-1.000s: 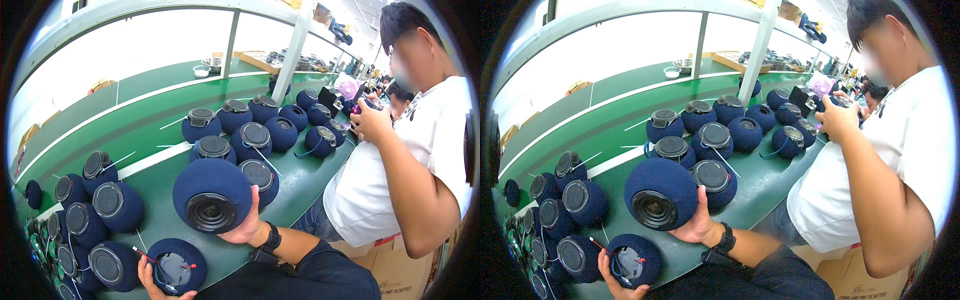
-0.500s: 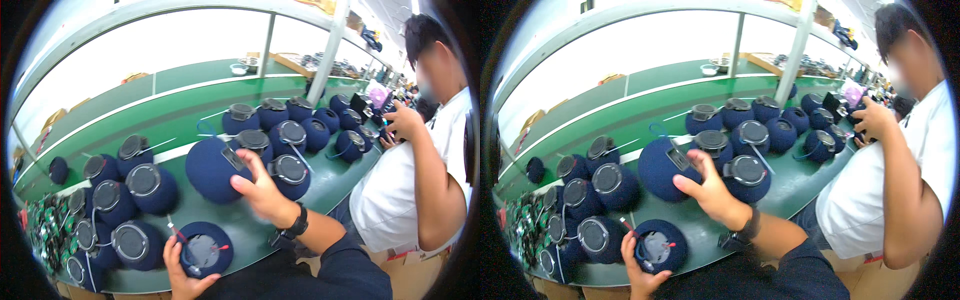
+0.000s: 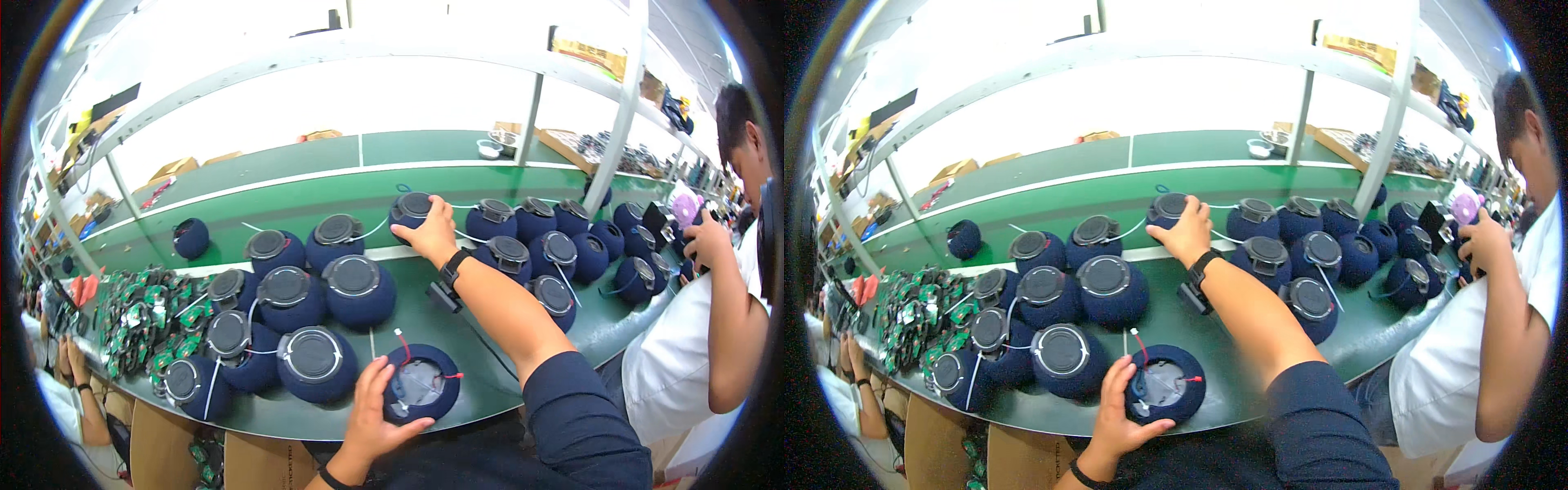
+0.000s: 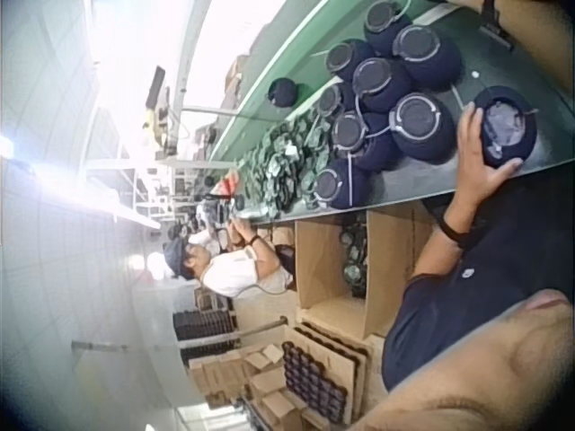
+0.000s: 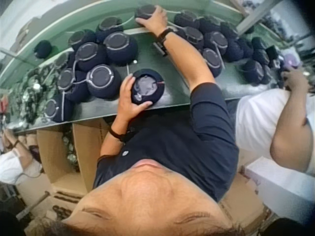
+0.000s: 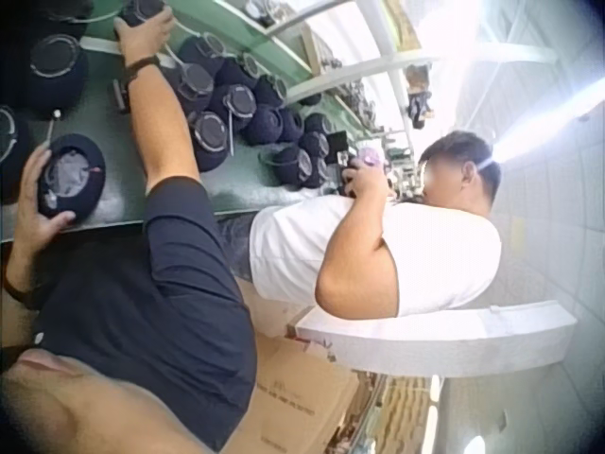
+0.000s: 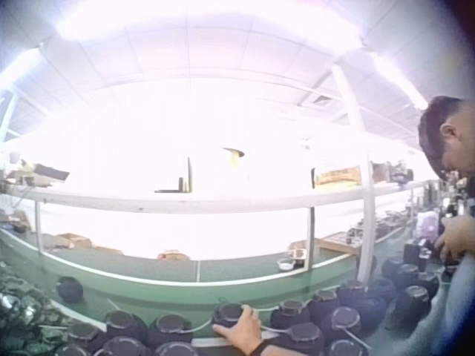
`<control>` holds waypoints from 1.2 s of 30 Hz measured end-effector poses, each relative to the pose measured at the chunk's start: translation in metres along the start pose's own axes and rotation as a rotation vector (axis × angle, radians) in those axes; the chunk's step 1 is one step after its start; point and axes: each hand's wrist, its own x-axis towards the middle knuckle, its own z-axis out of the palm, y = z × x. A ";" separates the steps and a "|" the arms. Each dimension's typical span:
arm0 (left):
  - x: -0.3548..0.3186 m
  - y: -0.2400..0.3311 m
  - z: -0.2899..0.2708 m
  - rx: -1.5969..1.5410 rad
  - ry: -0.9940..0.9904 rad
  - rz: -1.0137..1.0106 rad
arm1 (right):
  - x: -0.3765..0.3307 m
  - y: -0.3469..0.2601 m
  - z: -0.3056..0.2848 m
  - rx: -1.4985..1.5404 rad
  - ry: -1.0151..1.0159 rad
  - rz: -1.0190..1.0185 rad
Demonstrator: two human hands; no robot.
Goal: Connecting circuit boards and wires to assemble spherical electronic speakers on a factory production line.
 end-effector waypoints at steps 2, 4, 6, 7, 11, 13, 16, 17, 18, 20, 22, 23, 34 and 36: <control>0.001 0.002 -0.001 0.015 -0.013 -0.014 | 0.011 0.005 0.015 -0.026 -0.043 0.091; 0.001 0.004 -0.002 0.016 0.016 -0.007 | 0.021 0.011 0.030 -0.060 -0.016 0.080; 0.003 0.006 -0.003 0.010 0.000 -0.010 | 0.029 0.017 0.043 0.008 0.019 0.038; 0.004 0.006 -0.004 -0.001 0.008 0.002 | 0.033 0.021 0.048 0.102 0.032 -0.054; 0.005 0.006 -0.004 -0.015 0.014 0.011 | 0.028 0.035 0.059 0.074 0.183 -0.238; 0.006 0.005 -0.004 -0.013 0.011 0.006 | 0.024 0.040 0.061 -0.057 0.161 -0.248; 0.006 0.004 -0.005 -0.012 -0.002 -0.001 | 0.029 0.041 0.066 0.055 -0.084 -0.165; 0.006 0.004 -0.005 -0.020 -0.011 -0.010 | 0.034 0.041 0.068 0.072 -0.066 -0.224; 0.006 0.004 -0.005 -0.014 -0.008 -0.024 | 0.038 0.041 0.072 0.067 -0.045 -0.252; 0.007 0.004 -0.006 -0.016 -0.029 -0.033 | 0.046 0.044 0.076 0.062 -0.100 -0.281; 0.006 0.004 -0.006 -0.008 -0.004 -0.038 | 0.052 0.046 0.079 -0.035 -0.236 -0.275; 0.007 0.004 -0.006 -0.016 -0.016 -0.034 | 0.053 0.047 0.080 -0.026 -0.283 -0.283; 0.006 0.004 0.002 0.032 0.000 -0.142 | -0.025 0.015 0.017 0.709 -0.090 -0.164; 0.003 0.005 0.003 0.085 0.042 -0.130 | -0.052 0.007 -0.020 0.814 -0.042 -0.233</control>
